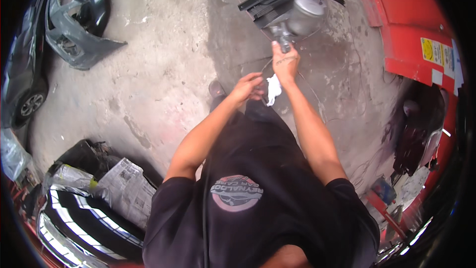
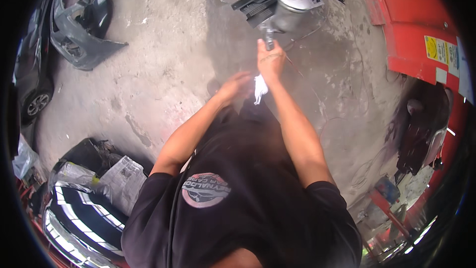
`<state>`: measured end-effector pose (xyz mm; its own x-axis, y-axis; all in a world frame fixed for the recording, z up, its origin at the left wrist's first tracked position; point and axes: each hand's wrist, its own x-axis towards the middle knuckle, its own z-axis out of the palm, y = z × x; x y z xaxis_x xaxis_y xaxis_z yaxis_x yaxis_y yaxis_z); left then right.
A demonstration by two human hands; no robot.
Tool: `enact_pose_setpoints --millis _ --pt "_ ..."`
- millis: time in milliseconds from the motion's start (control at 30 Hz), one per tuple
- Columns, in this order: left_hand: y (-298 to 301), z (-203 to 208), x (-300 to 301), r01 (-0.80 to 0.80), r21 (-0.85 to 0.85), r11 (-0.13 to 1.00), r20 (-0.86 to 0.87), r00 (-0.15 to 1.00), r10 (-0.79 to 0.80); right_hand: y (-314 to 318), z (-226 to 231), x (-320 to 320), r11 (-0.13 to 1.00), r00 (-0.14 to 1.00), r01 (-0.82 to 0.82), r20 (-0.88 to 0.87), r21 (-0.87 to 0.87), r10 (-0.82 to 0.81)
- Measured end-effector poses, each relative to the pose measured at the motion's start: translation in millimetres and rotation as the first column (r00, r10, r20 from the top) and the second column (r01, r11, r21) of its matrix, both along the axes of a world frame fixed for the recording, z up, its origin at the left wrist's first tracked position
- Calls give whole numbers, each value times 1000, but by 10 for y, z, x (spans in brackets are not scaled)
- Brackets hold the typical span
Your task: The person uses a spray gun to apply a coating to various car parts, including bumpers and trim pieces, arranged on the floor of a workshop. The person moves around the parts to ensure coverage on different sides.
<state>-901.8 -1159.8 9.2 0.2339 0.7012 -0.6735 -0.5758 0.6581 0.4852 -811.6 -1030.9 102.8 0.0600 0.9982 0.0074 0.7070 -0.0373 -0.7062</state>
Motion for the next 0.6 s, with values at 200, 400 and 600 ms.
enact_pose_setpoints --millis 200,400,600 --pt "-1418 -994 -1071 -9 -314 949 -375 920 -116 80 -208 -133 935 958 -237 -225 -264 179" --pt "-2581 -1170 -1657 -138 -530 837 -519 834 -191 1135 -115 225 997 992 70 107 22 -71" --pt "-2685 -1097 -1506 -95 -544 834 -446 875 -190 1508 163 299 988 948 128 281 90 -149"
